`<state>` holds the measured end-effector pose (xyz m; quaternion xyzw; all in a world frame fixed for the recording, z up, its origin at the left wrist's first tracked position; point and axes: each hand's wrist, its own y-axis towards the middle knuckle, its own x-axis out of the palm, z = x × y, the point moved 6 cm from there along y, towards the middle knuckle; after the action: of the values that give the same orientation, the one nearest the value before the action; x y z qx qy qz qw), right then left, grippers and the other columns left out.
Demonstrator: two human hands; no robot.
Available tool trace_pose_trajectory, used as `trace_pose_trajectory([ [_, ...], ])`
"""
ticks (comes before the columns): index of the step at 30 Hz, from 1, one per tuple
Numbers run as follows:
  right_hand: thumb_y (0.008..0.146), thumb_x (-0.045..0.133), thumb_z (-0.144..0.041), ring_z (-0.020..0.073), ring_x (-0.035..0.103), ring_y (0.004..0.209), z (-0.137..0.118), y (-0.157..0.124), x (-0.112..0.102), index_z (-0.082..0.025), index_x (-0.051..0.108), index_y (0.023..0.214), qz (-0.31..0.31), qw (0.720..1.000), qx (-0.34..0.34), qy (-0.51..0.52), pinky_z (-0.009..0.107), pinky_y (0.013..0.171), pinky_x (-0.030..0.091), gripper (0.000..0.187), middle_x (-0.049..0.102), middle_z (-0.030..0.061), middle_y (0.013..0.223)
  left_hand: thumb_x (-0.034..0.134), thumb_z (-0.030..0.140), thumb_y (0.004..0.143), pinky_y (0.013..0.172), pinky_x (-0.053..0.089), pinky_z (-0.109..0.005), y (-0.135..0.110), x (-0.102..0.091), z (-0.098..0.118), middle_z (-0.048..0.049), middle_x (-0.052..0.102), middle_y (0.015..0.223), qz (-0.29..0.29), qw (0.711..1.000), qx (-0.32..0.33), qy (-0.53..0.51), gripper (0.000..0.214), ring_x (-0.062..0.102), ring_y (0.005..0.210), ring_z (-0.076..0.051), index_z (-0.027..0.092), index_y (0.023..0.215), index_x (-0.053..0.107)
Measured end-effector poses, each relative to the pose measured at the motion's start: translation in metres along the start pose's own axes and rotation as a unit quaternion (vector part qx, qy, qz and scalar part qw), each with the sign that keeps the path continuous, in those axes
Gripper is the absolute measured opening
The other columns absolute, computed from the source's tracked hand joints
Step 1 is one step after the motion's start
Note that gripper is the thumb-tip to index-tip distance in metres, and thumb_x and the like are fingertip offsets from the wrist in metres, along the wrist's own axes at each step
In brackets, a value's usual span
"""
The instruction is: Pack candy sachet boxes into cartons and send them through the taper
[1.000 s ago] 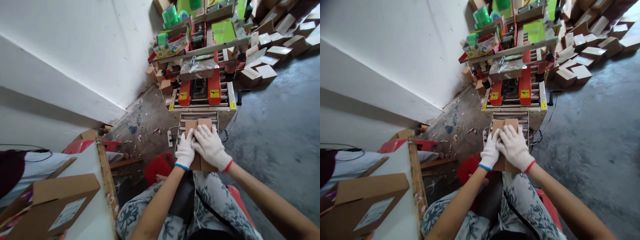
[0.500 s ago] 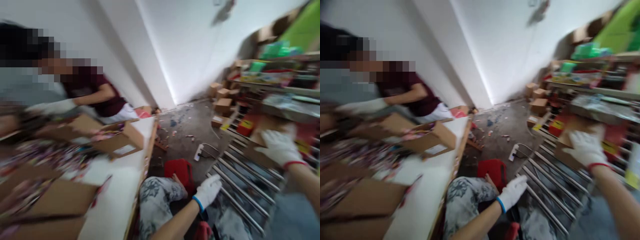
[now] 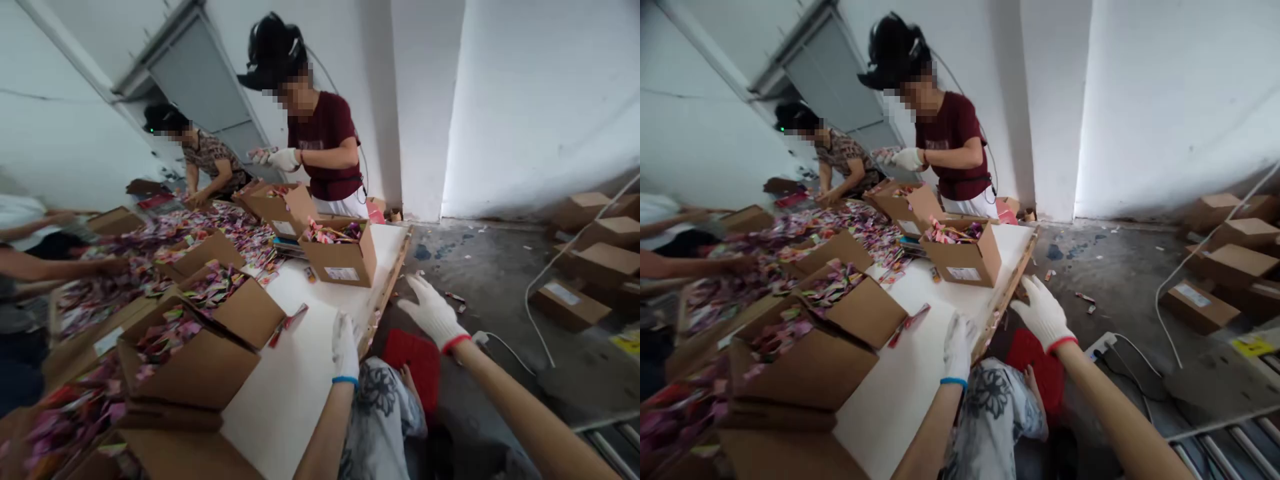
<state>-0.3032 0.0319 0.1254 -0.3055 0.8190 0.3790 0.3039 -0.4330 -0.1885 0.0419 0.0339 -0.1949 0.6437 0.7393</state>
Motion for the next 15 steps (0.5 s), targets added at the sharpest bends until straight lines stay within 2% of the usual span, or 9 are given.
trace_pose_trajectory([
  [2,0.087,0.061,-0.044,0.0335,0.064,0.116,-0.052,0.057,0.01,-0.025,0.05,0.146,0.021,0.999,-0.018,0.023,0.043,0.089,0.055,0.063,0.048,0.0157,0.151,0.058,0.035,0.094,0.099,0.054,-0.03,0.024,-0.019,0.003,-0.0104,0.056,0.142,0.041,0.999,0.004,-0.027,0.044,0.067,0.112,-0.018,0.027,0.137,0.05],
  [4,0.085,0.065,-0.05,0.0339,0.064,0.11,-0.09,0.104,0.02,-0.028,0.045,0.15,0.034,0.999,-0.028,0.032,0.043,0.086,0.055,0.072,0.041,0.0164,0.154,0.057,0.029,0.093,0.094,0.055,-0.028,0.045,-0.032,0.002,-0.0079,0.061,0.131,0.066,0.997,-0.005,-0.049,0.038,0.069,0.103,-0.015,0.028,0.13,0.051],
  [5,0.084,0.066,-0.053,0.0333,0.064,0.111,-0.103,0.123,0.026,-0.029,0.046,0.149,0.034,0.998,-0.038,0.034,0.043,0.087,0.054,0.072,0.039,0.016,0.155,0.057,0.026,0.092,0.091,0.056,-0.028,0.055,-0.037,0.001,-0.0067,0.064,0.123,0.074,0.995,-0.014,-0.059,0.035,0.069,0.097,-0.014,0.028,0.127,0.052],
  [7,0.085,0.065,-0.055,0.0303,0.062,0.109,-0.12,0.15,0.037,-0.026,0.061,0.134,0.025,0.998,-0.052,0.031,0.041,0.089,0.053,0.057,0.042,0.0148,0.15,0.056,0.024,0.092,0.086,0.057,-0.028,0.075,-0.041,0.002,-0.004,0.065,0.106,0.08,0.994,-0.027,-0.074,0.026,0.068,0.088,-0.013,0.027,0.118,0.053],
  [9,0.087,0.063,-0.052,0.025,0.062,0.099,-0.121,0.163,0.045,-0.021,0.072,0.103,0.011,0.998,-0.054,0.027,0.037,0.084,0.051,0.036,0.054,0.0125,0.134,0.05,0.03,0.097,0.086,0.056,-0.028,0.098,-0.044,0.007,-0.0022,0.062,0.099,0.084,0.993,-0.025,-0.084,0.015,0.065,0.085,-0.011,0.026,0.111,0.053],
  [11,0.088,0.062,-0.05,0.0199,0.059,0.086,-0.107,0.165,0.045,-0.02,0.07,0.081,0.005,0.998,-0.042,0.036,0.033,0.076,0.048,0.032,0.062,0.0085,0.112,0.042,0.039,0.102,0.089,0.055,-0.026,0.123,-0.05,0.019,-0.0028,0.061,0.103,0.094,0.991,-0.015,-0.09,0.019,0.064,0.091,-0.01,0.026,0.111,0.051],
  [15,0.082,0.064,-0.043,0.016,0.054,0.077,-0.062,0.156,0.033,-0.02,0.062,0.073,-0.005,0.991,-0.051,0.121,0.029,0.07,0.043,0.025,0.059,0.0008,0.085,0.032,0.061,0.101,0.094,0.054,-0.03,0.169,-0.062,0.053,-0.0089,0.057,0.125,0.095,0.992,-0.012,-0.085,0.047,0.061,0.11,-0.014,0.025,0.125,0.049],
])
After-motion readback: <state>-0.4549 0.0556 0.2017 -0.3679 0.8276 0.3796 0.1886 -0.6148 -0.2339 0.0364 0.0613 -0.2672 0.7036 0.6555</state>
